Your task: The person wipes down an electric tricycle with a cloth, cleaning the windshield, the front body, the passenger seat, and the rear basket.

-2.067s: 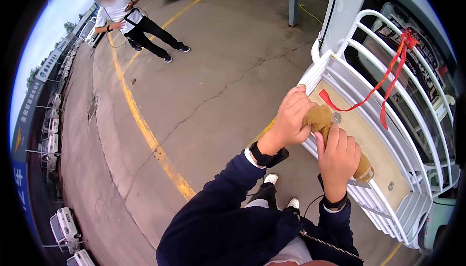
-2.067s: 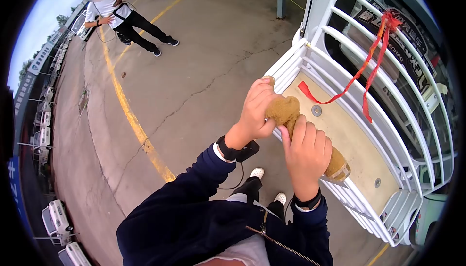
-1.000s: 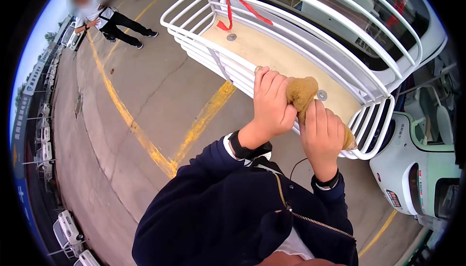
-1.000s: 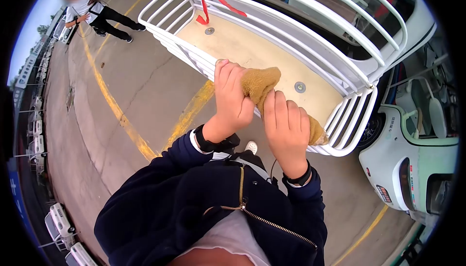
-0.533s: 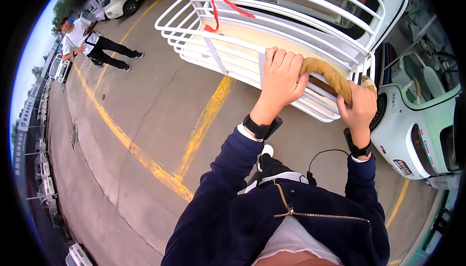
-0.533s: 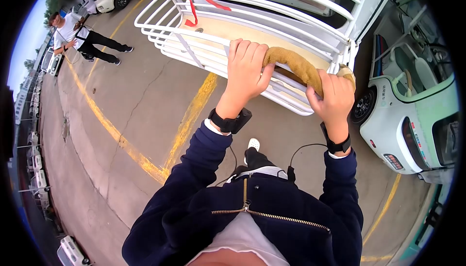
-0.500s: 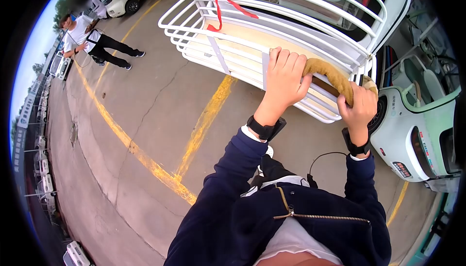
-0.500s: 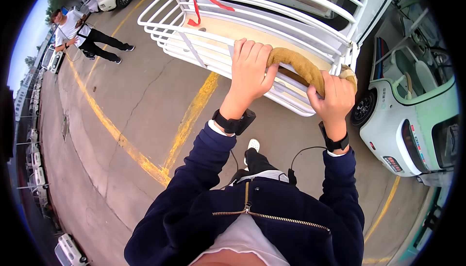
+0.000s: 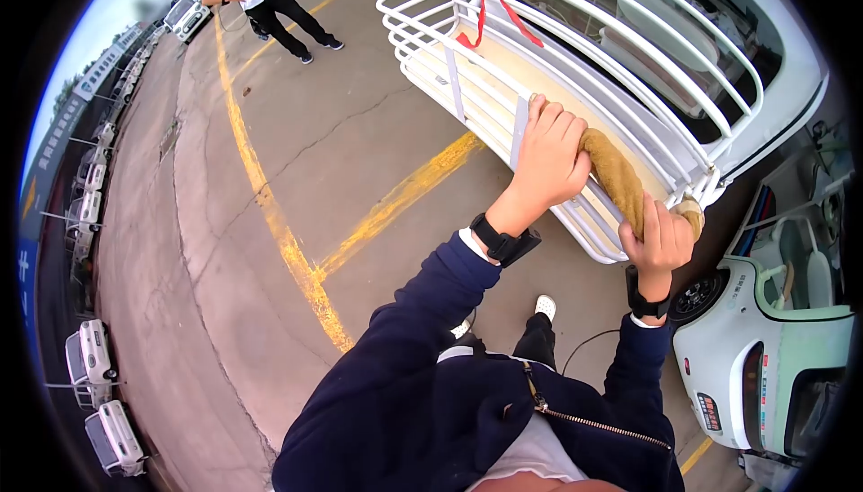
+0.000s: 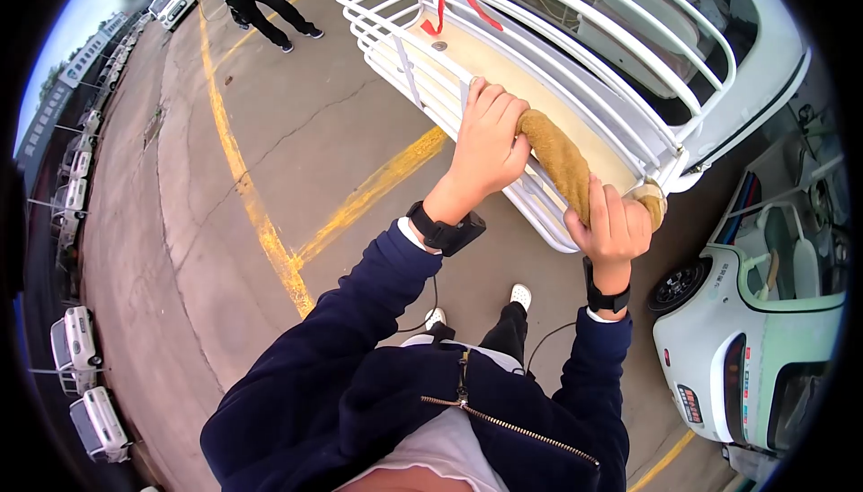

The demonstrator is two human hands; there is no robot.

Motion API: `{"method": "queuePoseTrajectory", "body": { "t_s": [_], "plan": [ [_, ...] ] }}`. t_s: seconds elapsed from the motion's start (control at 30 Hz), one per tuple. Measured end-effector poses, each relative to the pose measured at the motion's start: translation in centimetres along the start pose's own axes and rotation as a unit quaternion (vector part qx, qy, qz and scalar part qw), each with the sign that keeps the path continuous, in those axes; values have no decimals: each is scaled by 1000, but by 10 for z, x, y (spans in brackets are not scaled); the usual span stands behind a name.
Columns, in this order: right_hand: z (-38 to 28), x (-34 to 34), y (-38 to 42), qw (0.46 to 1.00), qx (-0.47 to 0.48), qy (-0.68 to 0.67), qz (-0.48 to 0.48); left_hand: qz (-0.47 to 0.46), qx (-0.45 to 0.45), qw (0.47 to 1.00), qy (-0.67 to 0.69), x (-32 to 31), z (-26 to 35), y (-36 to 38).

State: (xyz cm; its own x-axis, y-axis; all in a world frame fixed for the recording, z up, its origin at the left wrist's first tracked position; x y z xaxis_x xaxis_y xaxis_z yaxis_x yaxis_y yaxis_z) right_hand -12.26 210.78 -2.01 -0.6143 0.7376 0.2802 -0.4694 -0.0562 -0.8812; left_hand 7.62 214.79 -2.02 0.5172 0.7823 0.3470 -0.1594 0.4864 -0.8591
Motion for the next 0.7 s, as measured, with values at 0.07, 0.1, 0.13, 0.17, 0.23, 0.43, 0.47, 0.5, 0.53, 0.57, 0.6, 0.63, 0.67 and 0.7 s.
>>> {"method": "queuePoseTrajectory", "body": {
  "t_s": [0.07, 0.1, 0.13, 0.17, 0.23, 0.43, 0.47, 0.5, 0.53, 0.57, 0.6, 0.63, 0.67, 0.7],
  "plan": [
    [6, 0, 4, 999, 12, -52, 9, -2, 35, 999, -32, -8, 4, -1],
    [10, 1, 5, 996, 20, -81, 16, -4, 34, 999, -29, -12, 11, -1],
    [19, 1, 10, 991, 25, -132, 21, -4, 37, 999, -26, -17, 22, -1],
    [36, -6, 21, 977, 49, -204, 41, 0, 40, 999, -21, -24, 35, 0],
    [70, -26, 37, 942, 63, -323, 71, 2, 45, 999, -20, -36, 62, 3],
    [123, -79, 60, 896, 27, -434, 91, 51, 39, 994, -86, -78, 117, 9],
    [129, -90, 65, 899, 4, -428, 97, 46, 55, 994, -88, -79, 114, 9],
    [131, -97, 67, 900, 8, -421, 113, 56, 20, 993, -100, -77, 110, 8],
    [130, -101, 67, 900, 12, -415, 130, 66, -14, 991, -115, -78, 111, 11],
    [128, -102, 67, 894, 2, -423, 145, 66, -1, 990, -123, -82, 110, 14],
    [129, -100, 68, 889, 3, -433, 146, 92, -3, 988, -120, -82, 109, 14],
    [130, -99, 67, 884, 2, -452, 123, 120, -11, 986, -118, -82, 109, 11],
    [132, -97, 64, 878, 2, -468, 104, 123, -17, 984, -129, -82, 112, 9],
    [139, -90, 55, 859, 1, -509, 58, 114, 13, 984, -137, -83, 114, 7]
  ]
}}
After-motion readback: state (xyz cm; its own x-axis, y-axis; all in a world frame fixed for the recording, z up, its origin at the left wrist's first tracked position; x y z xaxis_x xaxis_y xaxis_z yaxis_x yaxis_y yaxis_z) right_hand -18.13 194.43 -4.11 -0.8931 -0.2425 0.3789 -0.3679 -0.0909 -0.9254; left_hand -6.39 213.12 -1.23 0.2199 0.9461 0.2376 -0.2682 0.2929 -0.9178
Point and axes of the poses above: each hand's wrist, its own y-axis away from the middle knuckle, its own x-axis out of the back of the hand, z = x × y, the point moved 4 cm from there along -y, towards the middle knuckle, and after that the axes turned 10 degrees about y, right-handed, at the moved point
